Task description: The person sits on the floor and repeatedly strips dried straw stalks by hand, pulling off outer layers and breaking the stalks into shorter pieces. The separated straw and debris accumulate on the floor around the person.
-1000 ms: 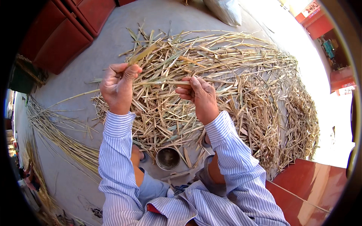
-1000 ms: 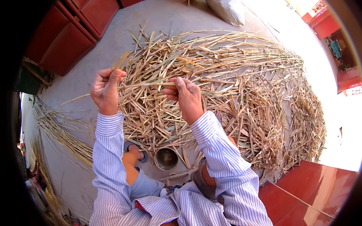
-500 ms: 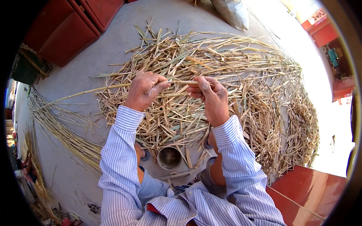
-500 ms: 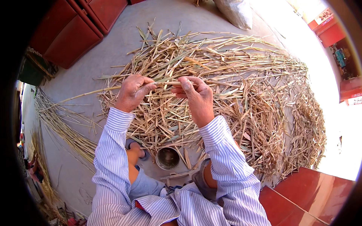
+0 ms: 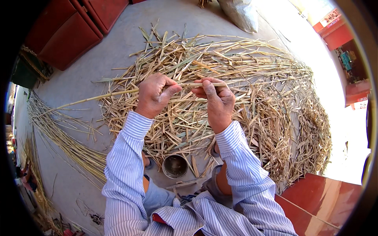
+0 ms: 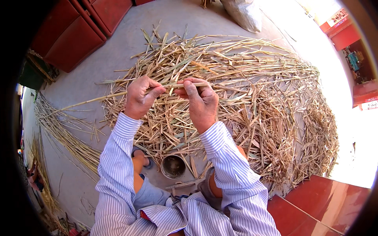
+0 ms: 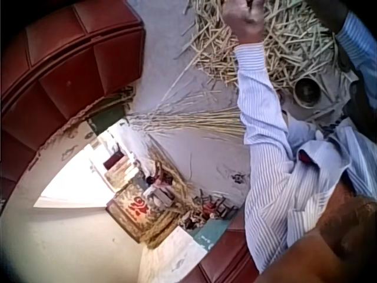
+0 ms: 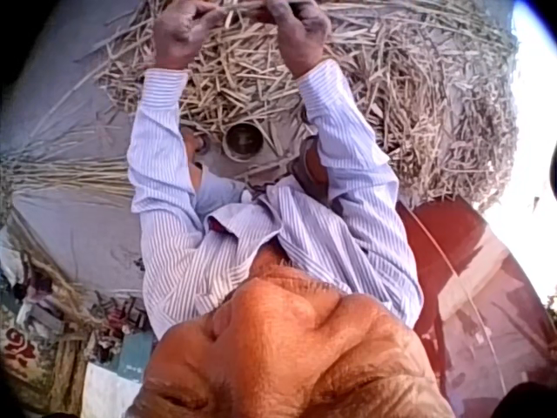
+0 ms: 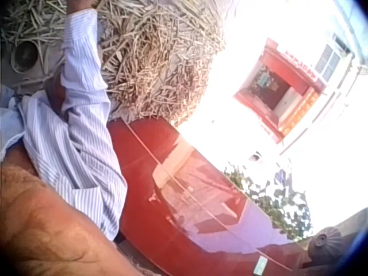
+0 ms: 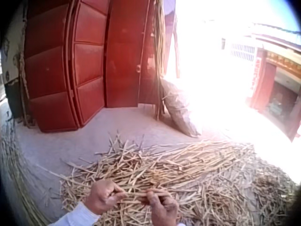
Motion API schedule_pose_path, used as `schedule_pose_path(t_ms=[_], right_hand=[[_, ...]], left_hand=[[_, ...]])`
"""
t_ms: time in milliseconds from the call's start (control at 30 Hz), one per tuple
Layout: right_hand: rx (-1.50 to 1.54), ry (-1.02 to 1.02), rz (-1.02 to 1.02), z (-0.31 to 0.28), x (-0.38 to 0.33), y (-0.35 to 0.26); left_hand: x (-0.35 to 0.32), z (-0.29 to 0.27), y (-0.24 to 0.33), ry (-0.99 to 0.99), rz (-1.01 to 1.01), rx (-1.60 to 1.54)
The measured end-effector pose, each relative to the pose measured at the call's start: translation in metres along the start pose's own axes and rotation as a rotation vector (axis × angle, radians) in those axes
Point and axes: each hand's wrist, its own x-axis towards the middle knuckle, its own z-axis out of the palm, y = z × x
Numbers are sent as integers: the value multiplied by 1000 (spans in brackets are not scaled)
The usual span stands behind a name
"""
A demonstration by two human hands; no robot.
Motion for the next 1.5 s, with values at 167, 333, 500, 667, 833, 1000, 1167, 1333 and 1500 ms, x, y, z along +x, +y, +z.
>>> schedule_pose_path(t_ms=[167,333,500,667,833,1000,1167,1333,1500], right_hand=[[87,98,87,4,5,-2],[116,96,283,2,5,10],[-73,-3,290,2,-1,9],[-53,-34,249,8,-9,11],[-39,48,267,9,-8,16],[-112,56,73,14,-10,16],[-126,-35,-8,22,-11,10],[-120,-148,1,21,-12,15],[-157,-252,-117,16,-13,11]], left_hand=[[2,7,0,98,182,189],[-2,12,-23,106,222,196],[-6,4,-24,67,188,212],[-14,4,-23,14,103,191],[-15,6,-16,96,134,193],[-10,5,-10,109,128,137],[-3,-8,-16,93,118,-10],[-10,-27,2,-133,-280,-151],[-5,-40,12,-271,-451,-417]])
